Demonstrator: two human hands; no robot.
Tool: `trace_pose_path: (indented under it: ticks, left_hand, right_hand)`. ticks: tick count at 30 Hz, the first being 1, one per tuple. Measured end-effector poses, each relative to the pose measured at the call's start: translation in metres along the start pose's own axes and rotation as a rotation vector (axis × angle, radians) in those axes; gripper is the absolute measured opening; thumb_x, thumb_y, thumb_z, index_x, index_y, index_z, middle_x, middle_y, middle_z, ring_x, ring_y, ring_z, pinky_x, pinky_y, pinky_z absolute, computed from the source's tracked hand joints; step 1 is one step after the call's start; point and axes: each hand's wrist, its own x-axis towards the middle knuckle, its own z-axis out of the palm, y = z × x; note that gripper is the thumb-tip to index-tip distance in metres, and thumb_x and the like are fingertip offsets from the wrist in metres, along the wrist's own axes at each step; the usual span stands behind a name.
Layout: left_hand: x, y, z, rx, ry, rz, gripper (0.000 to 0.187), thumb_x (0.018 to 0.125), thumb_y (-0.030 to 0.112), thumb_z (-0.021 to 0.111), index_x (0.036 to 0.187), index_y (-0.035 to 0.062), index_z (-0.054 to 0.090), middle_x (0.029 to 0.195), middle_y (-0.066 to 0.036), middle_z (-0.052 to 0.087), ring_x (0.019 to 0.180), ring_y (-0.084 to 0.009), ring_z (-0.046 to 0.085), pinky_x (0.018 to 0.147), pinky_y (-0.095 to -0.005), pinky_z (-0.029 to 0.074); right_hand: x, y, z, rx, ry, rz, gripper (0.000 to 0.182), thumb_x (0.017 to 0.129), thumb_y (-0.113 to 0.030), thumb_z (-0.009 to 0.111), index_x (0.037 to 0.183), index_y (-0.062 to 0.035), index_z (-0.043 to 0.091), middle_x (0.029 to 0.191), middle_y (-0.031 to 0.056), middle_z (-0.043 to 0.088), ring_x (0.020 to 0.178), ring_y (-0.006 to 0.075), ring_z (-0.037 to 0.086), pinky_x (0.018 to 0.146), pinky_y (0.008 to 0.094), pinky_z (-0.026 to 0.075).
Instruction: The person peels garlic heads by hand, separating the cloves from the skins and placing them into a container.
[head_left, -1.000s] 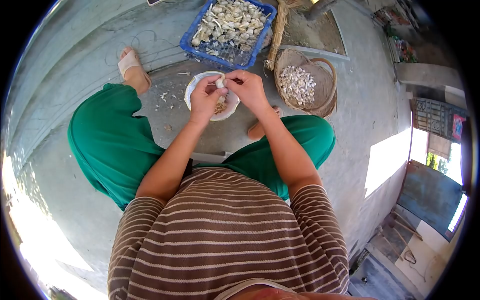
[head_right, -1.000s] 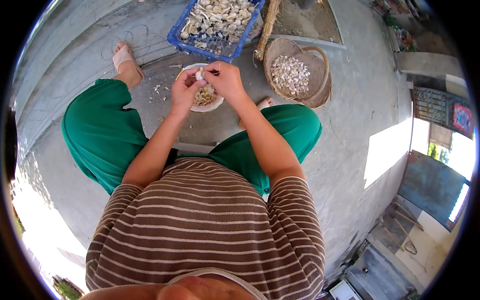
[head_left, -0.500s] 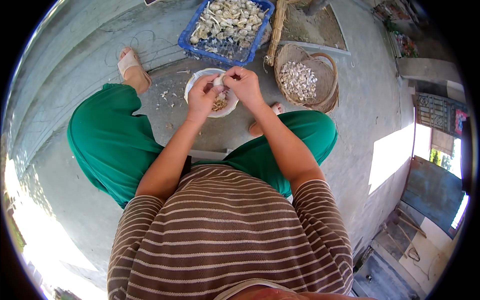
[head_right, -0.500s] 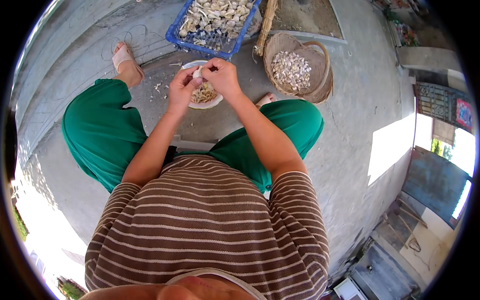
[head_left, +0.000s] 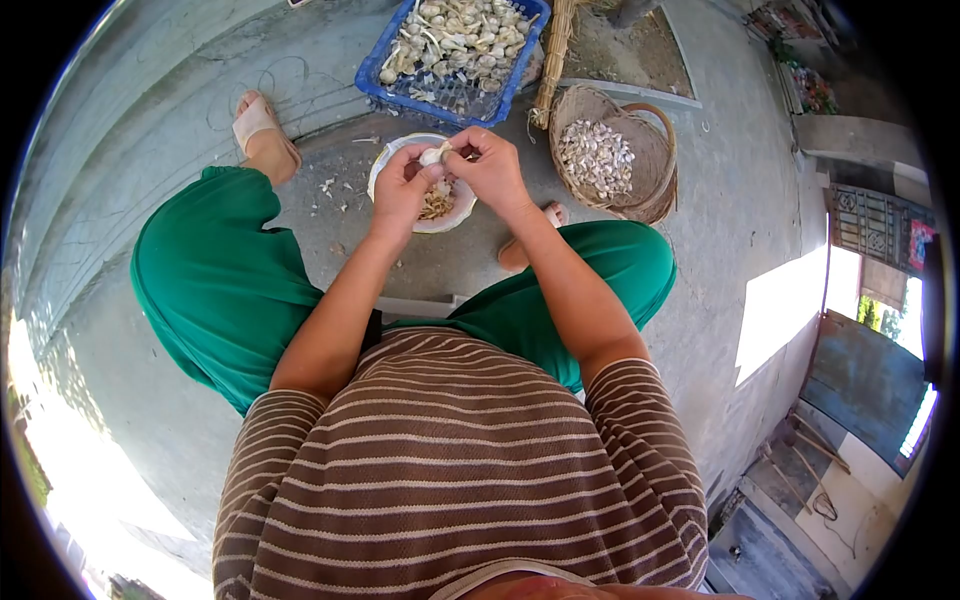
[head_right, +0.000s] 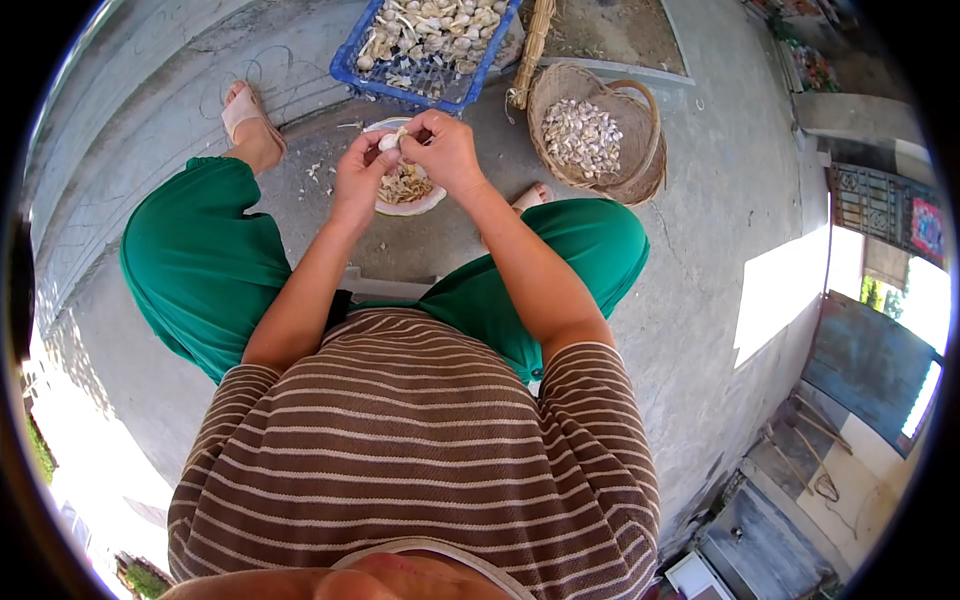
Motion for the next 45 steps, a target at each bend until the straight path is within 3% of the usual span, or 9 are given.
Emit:
trace_pose_path:
  ticks: [15,19,21,31,34,36,39,43,45]
  left_hand:
    - [0.01,-0.006,-0.009,-0.373,-0.125,-0.171,0.025,0.091,0.01,0.053,0.113,0.0009,0.051,0.092,-0.003,0.057,0.07,-0.0095,0.05,0.066,-0.0235,0.043]
    - [0.009,0.002,-0.006,-0.396,-0.145,-0.194,0.024,0.089,0.008,0.054,0.112,0.0012,0.051,0.093,-0.003,0.057,0.072,-0.0089,0.05,0.067,-0.0228,0.043]
    - [0.005,0.007,-0.001,-0.179,-0.078,-0.171,0.025,0.088,0.005,0.055,0.112,0.0005,0.052,0.092,-0.003,0.057,0.073,-0.0086,0.05,0.066,-0.0221,0.043]
    - [0.009,-0.013,-0.019,-0.169,-0.062,-0.227,0.024,0.09,0.004,0.05,0.114,0.0003,0.05,0.089,-0.004,0.058,0.072,-0.0105,0.052,0.066,-0.0233,0.044]
    - [0.014,-0.018,-0.024,-0.247,-0.075,-0.234,0.023,0.091,0.004,0.047,0.114,0.0007,0.048,0.094,-0.006,0.059,0.075,-0.0113,0.053,0.068,-0.0243,0.046]
    - [0.014,-0.016,-0.024,-0.253,-0.074,-0.251,0.023,0.092,0.005,0.047,0.114,0.0005,0.049,0.097,-0.007,0.059,0.076,-0.0117,0.054,0.07,-0.025,0.047]
    - [0.014,-0.016,-0.026,-0.295,-0.072,-0.26,0.023,0.092,0.006,0.047,0.114,0.0001,0.049,0.102,-0.009,0.059,0.078,-0.0123,0.055,0.072,-0.0262,0.049]
    - [0.014,-0.014,-0.026,-0.334,-0.003,-0.262,0.026,0.092,0.008,0.049,0.116,-0.0004,0.05,0.101,-0.009,0.06,0.079,-0.0126,0.056,0.072,-0.0261,0.049]
    - [0.015,-0.011,-0.024,-0.321,0.008,-0.256,0.027,0.092,0.008,0.05,0.117,-0.0009,0.05,0.1,-0.008,0.06,0.078,-0.0125,0.056,0.072,-0.0257,0.049]
  right_hand:
    - [0.002,-0.008,-0.006,0.444,-0.095,0.167,0.013,0.077,-0.004,0.068,0.088,-0.0002,0.061,0.073,0.0043,0.061,0.055,0.007,0.056,0.047,0.0202,0.046]
    - [0.006,0.012,-0.008,0.302,-0.101,0.078,0.014,0.077,-0.004,0.069,0.088,0.0,0.061,0.073,0.0042,0.062,0.055,0.0069,0.057,0.047,0.0205,0.047]
    - [0.004,0.013,-0.01,0.273,-0.131,0.148,0.014,0.078,-0.003,0.068,0.089,0.0004,0.061,0.074,0.0046,0.062,0.056,0.0071,0.057,0.048,0.0205,0.047]
    - [0.004,0.029,0.001,0.212,-0.172,0.197,0.015,0.083,-0.011,0.063,0.091,0.0006,0.061,0.072,0.0056,0.062,0.053,0.0074,0.056,0.046,0.0232,0.045]
    - [0.003,0.049,0.007,-0.017,-0.074,0.254,0.017,0.081,-0.013,0.063,0.093,-0.0008,0.061,0.075,0.0104,0.063,0.057,0.0167,0.06,0.052,0.0309,0.047]
    - [-0.001,0.072,0.012,-0.35,0.06,-0.006,0.019,0.077,-0.012,0.063,0.093,-0.0019,0.061,0.078,0.0152,0.063,0.068,0.0285,0.062,0.062,0.0375,0.048]
    - [-0.008,0.091,0.016,-0.36,-0.152,0.101,0.018,0.075,-0.011,0.062,0.091,-0.0026,0.062,0.081,0.0165,0.064,0.079,0.036,0.06,0.072,0.0403,0.048]
    - [-0.009,0.094,0.017,-0.591,-0.145,-0.095,0.02,0.076,-0.012,0.063,0.094,-0.0031,0.062,0.082,0.0143,0.064,0.074,0.029,0.063,0.066,0.0364,0.052]
    - [0.003,0.065,0.007,-0.169,-0.111,0.152,0.027,0.079,-0.014,0.064,0.103,-0.002,0.059,0.083,0.0116,0.063,0.069,0.0207,0.064,0.057,0.0299,0.053]
